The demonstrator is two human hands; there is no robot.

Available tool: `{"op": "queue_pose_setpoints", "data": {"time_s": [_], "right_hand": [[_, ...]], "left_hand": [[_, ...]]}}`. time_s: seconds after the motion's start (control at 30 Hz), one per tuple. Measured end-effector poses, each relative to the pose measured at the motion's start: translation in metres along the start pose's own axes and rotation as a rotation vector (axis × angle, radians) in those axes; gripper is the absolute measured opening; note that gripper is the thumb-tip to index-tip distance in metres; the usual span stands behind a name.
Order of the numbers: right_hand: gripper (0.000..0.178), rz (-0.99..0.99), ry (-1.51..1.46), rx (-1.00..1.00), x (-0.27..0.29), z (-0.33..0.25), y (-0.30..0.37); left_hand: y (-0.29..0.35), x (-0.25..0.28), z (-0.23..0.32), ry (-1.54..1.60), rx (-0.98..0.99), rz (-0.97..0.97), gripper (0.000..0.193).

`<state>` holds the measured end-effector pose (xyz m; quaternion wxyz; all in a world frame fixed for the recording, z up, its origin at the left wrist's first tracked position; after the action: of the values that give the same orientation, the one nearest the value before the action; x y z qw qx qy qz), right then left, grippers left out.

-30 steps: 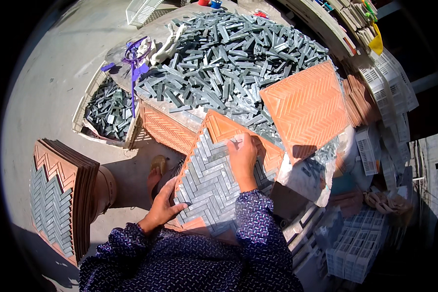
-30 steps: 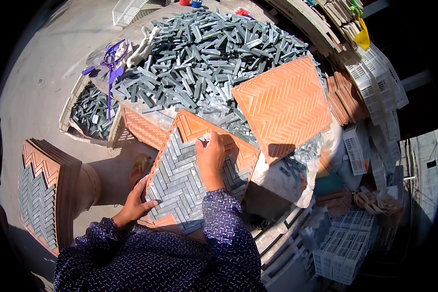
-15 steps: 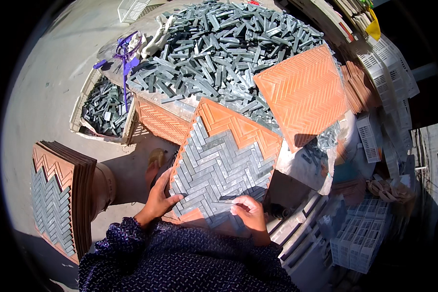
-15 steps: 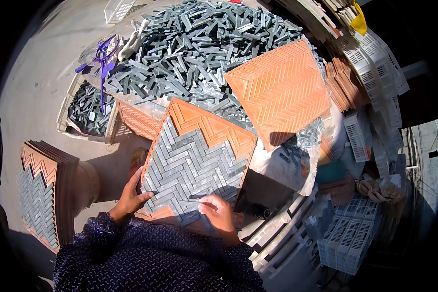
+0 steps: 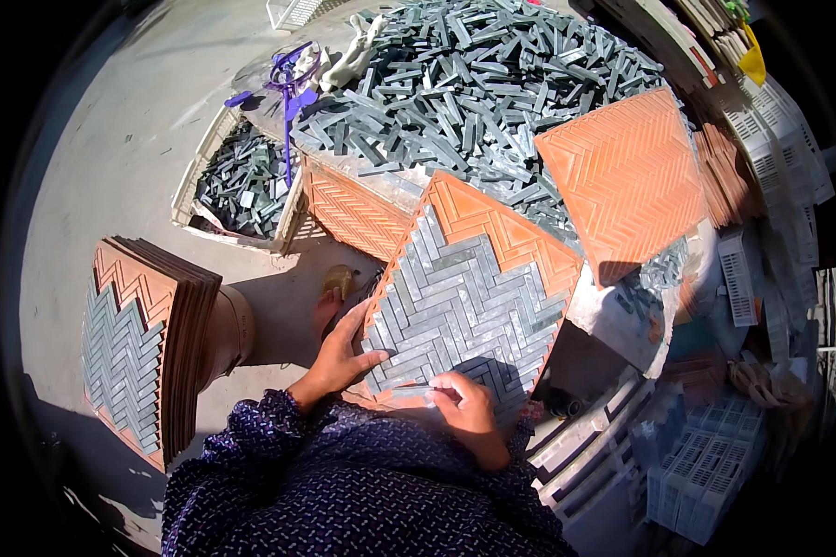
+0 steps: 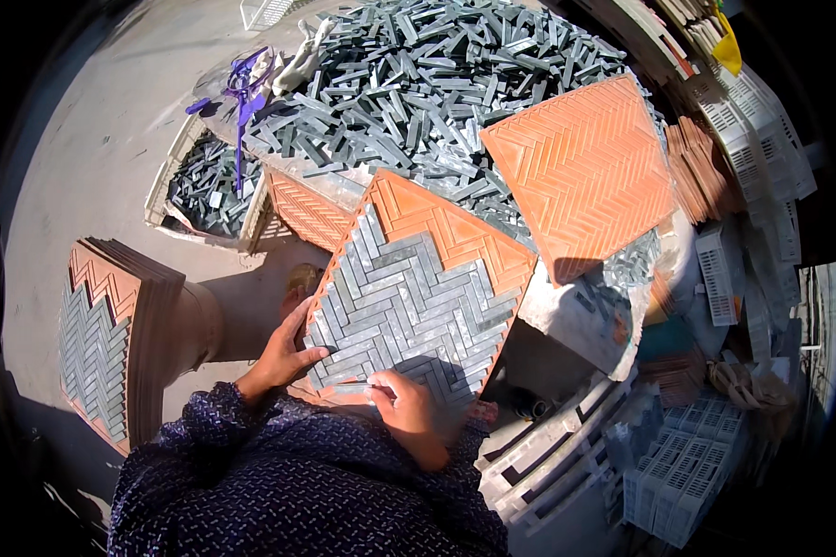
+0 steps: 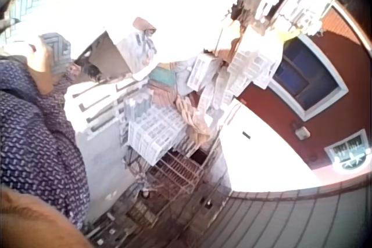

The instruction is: The person arranges small rectangular tiles by hand onto a square board in a herringbone pattern. They periodically flip the board to check alignment and continue placing tiles until the pattern is complete.

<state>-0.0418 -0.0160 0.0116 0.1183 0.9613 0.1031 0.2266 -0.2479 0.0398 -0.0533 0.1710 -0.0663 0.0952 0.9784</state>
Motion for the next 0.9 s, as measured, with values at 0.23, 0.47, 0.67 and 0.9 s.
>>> {"op": "queue_pose_setpoints", "data": {"time_s": [0.23,0.47,0.67,0.9], "right_hand": [[0.017,0.033,0.182,0.159,-0.018,-0.014,-0.006],[0.028,0.113,0.376,0.372,-0.037,-0.017,-0.008],[0.026,0.086,0.48,0.343,-0.034,-0.029,-0.009],[0.018,0.045,0.363,0.421,-0.027,-0.024,-0.016]], "left_hand": [[0.003,0.008,0.005,-0.028,-0.004,0.017,0.084],[0.001,0.009,0.004,-0.129,-0.022,0.017,0.084],[0.0,0.007,0.0,-0.189,-0.018,-0.009,0.088],[-0.003,-0.002,0.011,-0.025,-0.04,-0.034,0.082]]}}
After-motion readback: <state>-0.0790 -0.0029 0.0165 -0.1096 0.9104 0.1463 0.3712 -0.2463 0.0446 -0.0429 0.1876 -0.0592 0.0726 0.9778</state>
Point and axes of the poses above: each hand's wrist, its own y-axis away from the middle knuckle, its own x-axis out of the back of the hand, z = x × y, the point moved 4 cm from there along -y, towards the middle knuckle, and after that the axes turned 3 degrees about -z, right-handed, at the moved point
